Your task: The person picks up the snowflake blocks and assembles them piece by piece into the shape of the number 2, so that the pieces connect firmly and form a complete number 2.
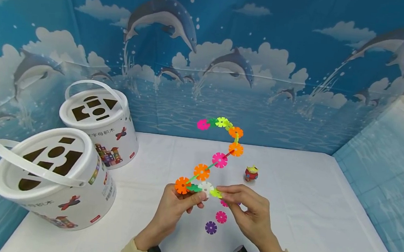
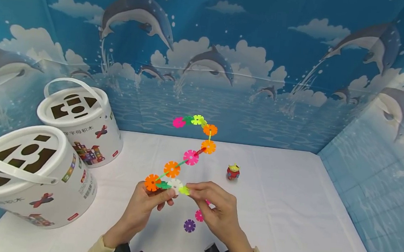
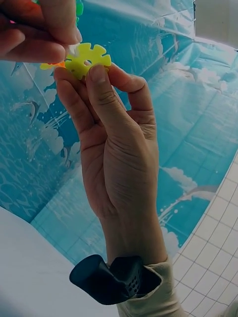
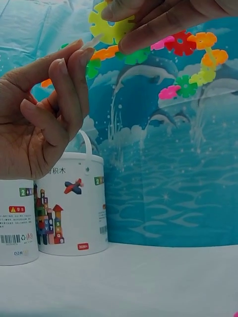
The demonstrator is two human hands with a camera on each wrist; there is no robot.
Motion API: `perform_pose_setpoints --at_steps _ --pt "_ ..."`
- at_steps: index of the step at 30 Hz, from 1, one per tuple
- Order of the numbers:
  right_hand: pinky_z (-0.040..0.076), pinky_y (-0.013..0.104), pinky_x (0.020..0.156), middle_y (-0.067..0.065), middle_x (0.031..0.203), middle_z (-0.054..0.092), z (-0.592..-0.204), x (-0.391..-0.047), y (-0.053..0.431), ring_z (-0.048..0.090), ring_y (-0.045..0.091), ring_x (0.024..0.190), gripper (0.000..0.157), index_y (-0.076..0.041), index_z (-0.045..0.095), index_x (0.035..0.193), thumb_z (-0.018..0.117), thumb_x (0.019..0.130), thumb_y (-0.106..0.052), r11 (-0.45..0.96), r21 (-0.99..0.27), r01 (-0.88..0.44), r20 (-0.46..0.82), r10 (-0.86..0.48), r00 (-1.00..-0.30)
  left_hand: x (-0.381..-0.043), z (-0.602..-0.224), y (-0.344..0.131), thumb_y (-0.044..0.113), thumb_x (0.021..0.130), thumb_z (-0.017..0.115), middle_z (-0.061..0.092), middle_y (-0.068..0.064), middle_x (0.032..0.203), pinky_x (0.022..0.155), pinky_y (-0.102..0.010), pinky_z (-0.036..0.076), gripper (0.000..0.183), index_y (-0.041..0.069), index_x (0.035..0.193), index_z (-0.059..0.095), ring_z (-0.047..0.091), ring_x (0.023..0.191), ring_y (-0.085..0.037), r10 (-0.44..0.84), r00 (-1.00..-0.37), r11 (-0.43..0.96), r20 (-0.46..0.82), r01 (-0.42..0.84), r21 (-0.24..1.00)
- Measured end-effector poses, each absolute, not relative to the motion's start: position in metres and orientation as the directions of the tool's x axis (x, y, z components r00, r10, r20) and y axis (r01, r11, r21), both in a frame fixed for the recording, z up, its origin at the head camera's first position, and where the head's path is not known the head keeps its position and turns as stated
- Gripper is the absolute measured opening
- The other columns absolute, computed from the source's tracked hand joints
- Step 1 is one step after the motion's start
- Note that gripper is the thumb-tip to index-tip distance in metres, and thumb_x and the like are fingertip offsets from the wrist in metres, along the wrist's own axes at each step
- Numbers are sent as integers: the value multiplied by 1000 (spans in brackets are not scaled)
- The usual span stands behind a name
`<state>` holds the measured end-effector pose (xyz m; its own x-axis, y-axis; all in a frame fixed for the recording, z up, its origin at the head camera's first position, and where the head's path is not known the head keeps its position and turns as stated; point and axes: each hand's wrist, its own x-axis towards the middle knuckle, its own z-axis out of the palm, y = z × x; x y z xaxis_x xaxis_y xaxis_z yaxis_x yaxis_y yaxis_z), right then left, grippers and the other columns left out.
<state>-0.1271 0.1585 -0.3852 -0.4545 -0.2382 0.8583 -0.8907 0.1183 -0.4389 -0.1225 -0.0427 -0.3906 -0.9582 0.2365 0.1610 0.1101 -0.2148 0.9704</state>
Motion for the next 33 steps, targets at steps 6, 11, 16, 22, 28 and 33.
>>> perform_pose_setpoints --at_steps 6,11,16,22,28,33 --pt "52 20 70 16 90 69 -384 -127 157 67 19 83 17 0 67 86 61 93 -14 121 -431 -894 864 -231 -447 -124 -393 -43 11 87 70 68 -11 71 48 -20 38 23 -10 94 67 59 59 -15 267 -947 -251 181 113 961" --pt "52 20 71 16 89 69 -383 -127 156 67 19 83 18 0 67 85 61 93 -15 127 -443 -888 856 -234 -461 -125 -394 -44 11 86 70 69 -6 71 49 -20 40 24 -12 95 66 64 65 -16 280 -944 -265 176 100 959" --pt "51 21 74 16 89 69 -384 -127 157 68 19 85 19 0 67 85 61 93 -16 157 -432 -888 855 -243 -459 -125 -394 -43 11 87 70 69 -6 71 51 -21 42 26 -13 95 66 64 67 -16 287 -944 -268 161 82 960" --pt "51 21 74 15 89 69 -384 -127 156 69 24 79 20 0 67 87 56 96 -14 220 -299 -928 890 -286 -355 -125 -396 -43 11 88 69 69 -6 72 54 -23 46 25 -13 96 66 64 68 -16 285 -945 -253 162 89 963" --pt "52 23 74 16 85 69 -384 -129 154 69 24 77 20 0 66 81 57 96 -11 194 -276 -941 908 -268 -322 -125 -396 -43 10 88 68 69 -6 73 57 -25 49 25 -14 97 65 65 69 -17 299 -937 -261 180 100 960" --pt "52 23 72 17 85 68 -384 -130 151 68 26 74 21 0 65 79 57 96 -10 191 -257 -947 916 -266 -302 -125 -397 -43 9 89 67 70 -6 74 57 -26 49 24 -14 98 65 66 70 -17 302 -931 -281 206 120 952"
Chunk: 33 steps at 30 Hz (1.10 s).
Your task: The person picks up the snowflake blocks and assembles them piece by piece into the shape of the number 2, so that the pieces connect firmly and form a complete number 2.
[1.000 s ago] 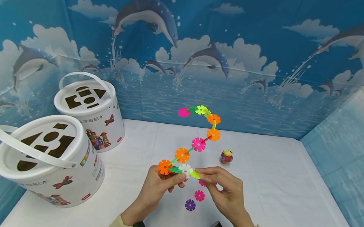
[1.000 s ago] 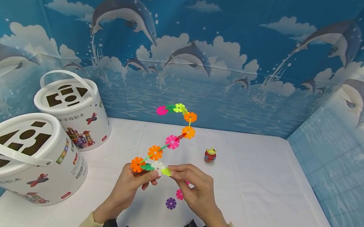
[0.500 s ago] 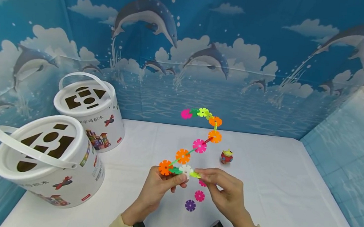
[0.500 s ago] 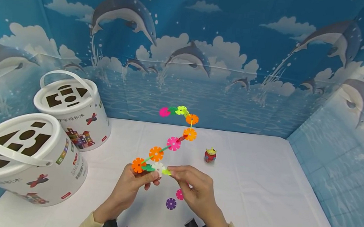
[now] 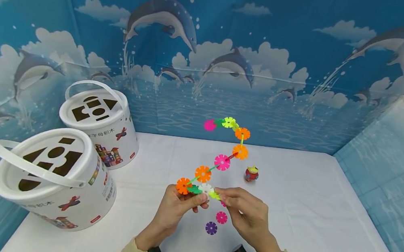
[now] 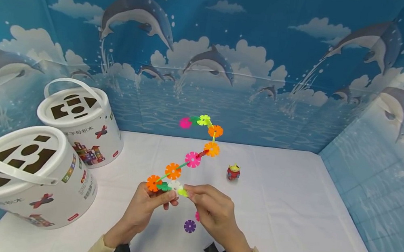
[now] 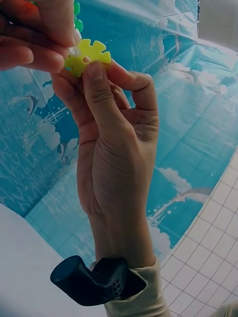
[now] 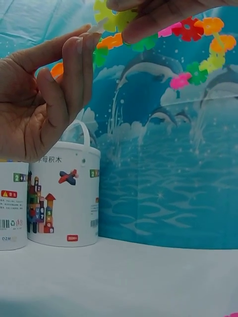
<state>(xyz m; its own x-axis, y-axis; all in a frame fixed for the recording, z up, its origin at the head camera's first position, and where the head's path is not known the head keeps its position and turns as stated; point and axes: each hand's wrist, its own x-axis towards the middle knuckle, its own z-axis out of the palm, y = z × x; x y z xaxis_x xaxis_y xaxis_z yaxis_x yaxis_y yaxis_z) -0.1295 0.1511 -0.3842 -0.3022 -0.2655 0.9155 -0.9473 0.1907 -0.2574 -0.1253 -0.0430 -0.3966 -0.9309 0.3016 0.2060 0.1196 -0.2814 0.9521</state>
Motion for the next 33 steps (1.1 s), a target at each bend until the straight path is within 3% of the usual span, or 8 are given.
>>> perform_pose_setpoints --at_steps 8,13,19,25,33 --pt "52 22 72 17 88 70 -388 -132 153 69 25 78 21 -1 63 80 58 96 -14 202 -329 -922 890 -259 -375 -126 -397 -43 10 88 68 69 -7 74 57 -25 48 23 -11 96 66 64 70 -17 272 -946 -251 177 108 962" --pt "52 20 64 15 89 70 -388 -133 155 69 25 77 25 -1 64 82 58 96 -20 293 -304 -907 888 -258 -381 -126 -397 -41 11 87 70 69 -9 75 57 -24 46 24 -10 97 67 64 71 -18 247 -955 -239 163 103 965" --pt "50 18 60 11 85 69 -386 -132 156 68 22 72 29 0 67 84 59 96 -25 421 -184 -888 915 -256 -311 -125 -399 -37 11 87 69 69 -10 75 55 -22 45 23 -10 98 67 64 69 -16 222 -962 -262 159 98 960" --pt "52 22 66 12 79 67 -386 -133 154 67 23 68 27 3 68 82 59 96 -18 420 -92 -903 942 -257 -215 -122 -400 -32 11 89 67 70 -7 80 53 -22 46 24 -12 99 64 67 68 -17 200 -973 -303 112 47 952" --pt "53 24 67 12 78 66 -385 -135 151 67 24 67 26 3 68 79 58 96 -14 404 -23 -914 948 -281 -148 -122 -401 -31 12 88 68 70 -10 82 53 -22 45 23 -7 99 65 67 71 -19 194 -978 -298 81 20 954"
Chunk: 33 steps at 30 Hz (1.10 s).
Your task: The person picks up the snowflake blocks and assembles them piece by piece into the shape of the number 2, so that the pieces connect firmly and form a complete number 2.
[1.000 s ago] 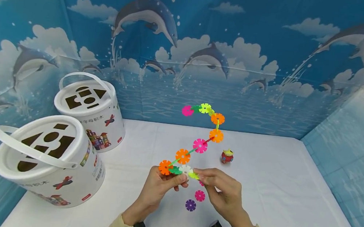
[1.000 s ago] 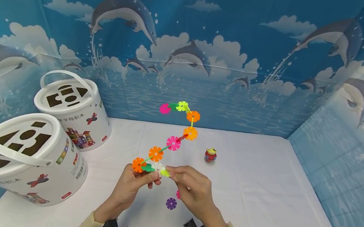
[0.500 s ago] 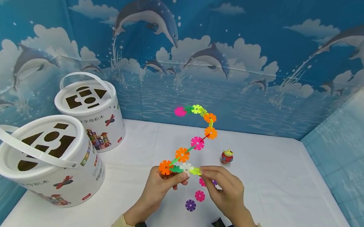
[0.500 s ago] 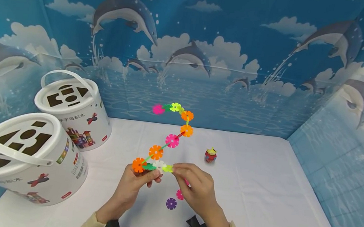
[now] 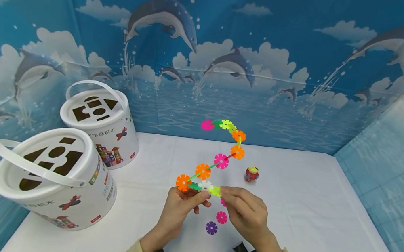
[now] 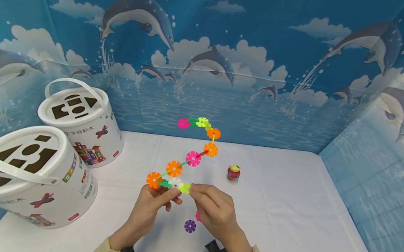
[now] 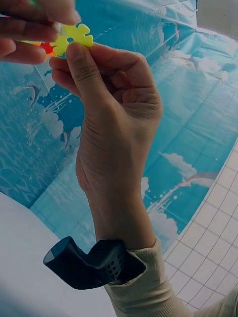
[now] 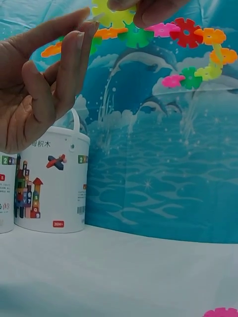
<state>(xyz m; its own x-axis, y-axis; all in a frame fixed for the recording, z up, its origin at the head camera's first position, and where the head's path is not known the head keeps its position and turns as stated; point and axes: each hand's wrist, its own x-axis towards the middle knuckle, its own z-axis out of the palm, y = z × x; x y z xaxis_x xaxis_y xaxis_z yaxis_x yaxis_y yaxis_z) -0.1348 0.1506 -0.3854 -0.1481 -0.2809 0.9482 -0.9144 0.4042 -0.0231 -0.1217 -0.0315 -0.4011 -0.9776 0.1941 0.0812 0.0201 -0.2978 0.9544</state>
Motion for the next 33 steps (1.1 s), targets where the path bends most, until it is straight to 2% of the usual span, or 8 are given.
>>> perform_pose_setpoints --at_steps 5,9,12,15,18,20,25,33 --pt "53 24 68 12 79 66 -386 -135 150 68 24 68 26 4 67 80 57 96 -14 390 -31 -920 942 -297 -157 -123 -403 -33 12 88 69 69 -12 81 53 -21 44 18 -3 98 68 66 70 -18 178 -980 -303 88 30 953" --pt "52 21 69 12 85 68 -388 -136 157 68 23 74 25 2 68 87 58 96 -19 349 -133 -928 916 -314 -249 -124 -404 -33 11 86 71 68 -11 77 52 -20 42 20 -4 98 68 63 68 -17 162 -983 -301 88 36 953" --pt "51 20 72 9 91 69 -391 -138 166 67 20 80 24 -1 69 94 61 94 -24 332 -271 -903 870 -316 -377 -125 -403 -34 11 86 71 68 -10 75 51 -20 41 22 -7 99 67 63 66 -16 153 -984 -290 93 45 956" --pt "52 21 72 2 94 68 -401 -141 176 65 14 81 20 -6 70 99 67 90 -23 356 -453 -817 752 -339 -564 -125 -402 -35 12 87 70 69 -9 75 51 -20 41 23 -8 99 67 63 65 -15 147 -984 -280 97 52 959" --pt "52 21 66 -10 89 65 -418 -142 180 60 5 77 15 -14 70 97 74 84 -21 458 -607 -649 509 -403 -760 -126 -401 -37 11 87 70 69 -7 75 51 -20 40 23 -9 98 66 62 65 -15 146 -984 -275 98 55 960" --pt "50 22 61 -16 84 62 -431 -143 181 56 2 71 14 -16 70 93 76 82 -23 550 -642 -534 301 -459 -836 -126 -400 -37 11 87 70 69 -7 75 51 -20 40 23 -9 98 66 62 64 -15 148 -985 -276 94 50 960" --pt "42 23 56 -15 72 54 -466 -144 181 48 5 64 29 -18 69 92 77 77 -42 682 -615 -396 -27 -520 -854 -126 -398 -38 12 87 70 68 -6 73 51 -20 39 25 -10 99 65 59 61 -14 157 -983 -288 91 43 957" --pt "38 24 56 -10 72 47 -484 -141 171 43 5 65 41 -18 60 94 81 71 -45 722 -570 -393 -58 -512 -857 -126 -396 -39 12 87 70 68 -6 73 51 -20 39 26 -9 101 65 59 62 -14 158 -984 -291 84 35 956"
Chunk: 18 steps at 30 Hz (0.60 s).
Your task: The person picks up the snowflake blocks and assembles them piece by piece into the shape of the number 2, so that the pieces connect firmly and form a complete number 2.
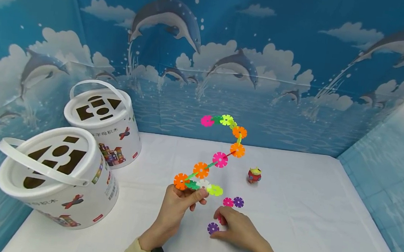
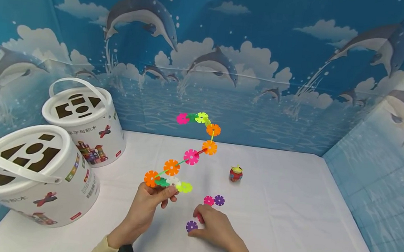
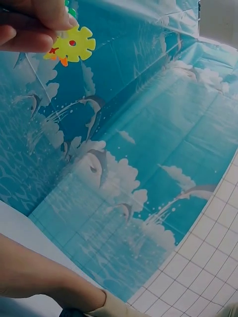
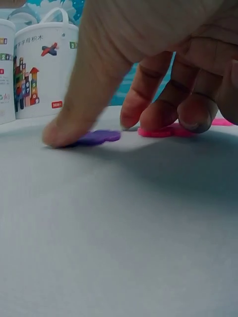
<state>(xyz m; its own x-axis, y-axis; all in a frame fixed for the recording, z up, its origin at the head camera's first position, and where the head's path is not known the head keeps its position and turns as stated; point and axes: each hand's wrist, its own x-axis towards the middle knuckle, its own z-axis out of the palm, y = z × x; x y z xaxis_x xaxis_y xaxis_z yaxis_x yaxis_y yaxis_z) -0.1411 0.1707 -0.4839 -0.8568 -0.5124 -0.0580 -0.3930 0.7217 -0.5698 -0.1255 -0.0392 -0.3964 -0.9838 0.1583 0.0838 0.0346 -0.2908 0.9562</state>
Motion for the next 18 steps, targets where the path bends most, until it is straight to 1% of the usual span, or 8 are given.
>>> perform_pose_setpoints --at_steps 4,9,13,18 --pt "36 25 54 -9 71 46 -484 -141 168 42 6 63 36 -19 58 88 81 72 -40 725 -577 -376 -67 -501 -863 -125 -395 -39 12 88 69 68 -6 74 51 -19 39 26 -10 100 64 60 64 -14 159 -984 -295 86 35 955" --pt "35 25 54 -7 71 46 -482 -142 167 41 7 63 34 -18 56 83 83 72 -36 716 -604 -349 -77 -489 -869 -125 -395 -39 11 88 69 69 -6 75 51 -19 39 25 -12 98 65 62 65 -14 151 -985 -299 87 39 953" --pt "36 25 54 -7 71 47 -483 -142 167 42 6 63 33 -19 54 84 83 72 -29 678 -635 -369 -49 -513 -857 -126 -395 -38 11 87 69 69 -6 76 50 -19 39 26 -12 97 65 62 64 -15 143 -986 -302 88 41 952" --pt "39 22 53 -10 70 49 -485 -139 164 44 3 61 27 -20 53 89 78 79 -17 589 -685 -428 24 -569 -822 -127 -396 -38 10 87 70 69 -8 76 50 -20 39 25 -13 93 65 63 63 -15 127 -988 -315 91 47 948"
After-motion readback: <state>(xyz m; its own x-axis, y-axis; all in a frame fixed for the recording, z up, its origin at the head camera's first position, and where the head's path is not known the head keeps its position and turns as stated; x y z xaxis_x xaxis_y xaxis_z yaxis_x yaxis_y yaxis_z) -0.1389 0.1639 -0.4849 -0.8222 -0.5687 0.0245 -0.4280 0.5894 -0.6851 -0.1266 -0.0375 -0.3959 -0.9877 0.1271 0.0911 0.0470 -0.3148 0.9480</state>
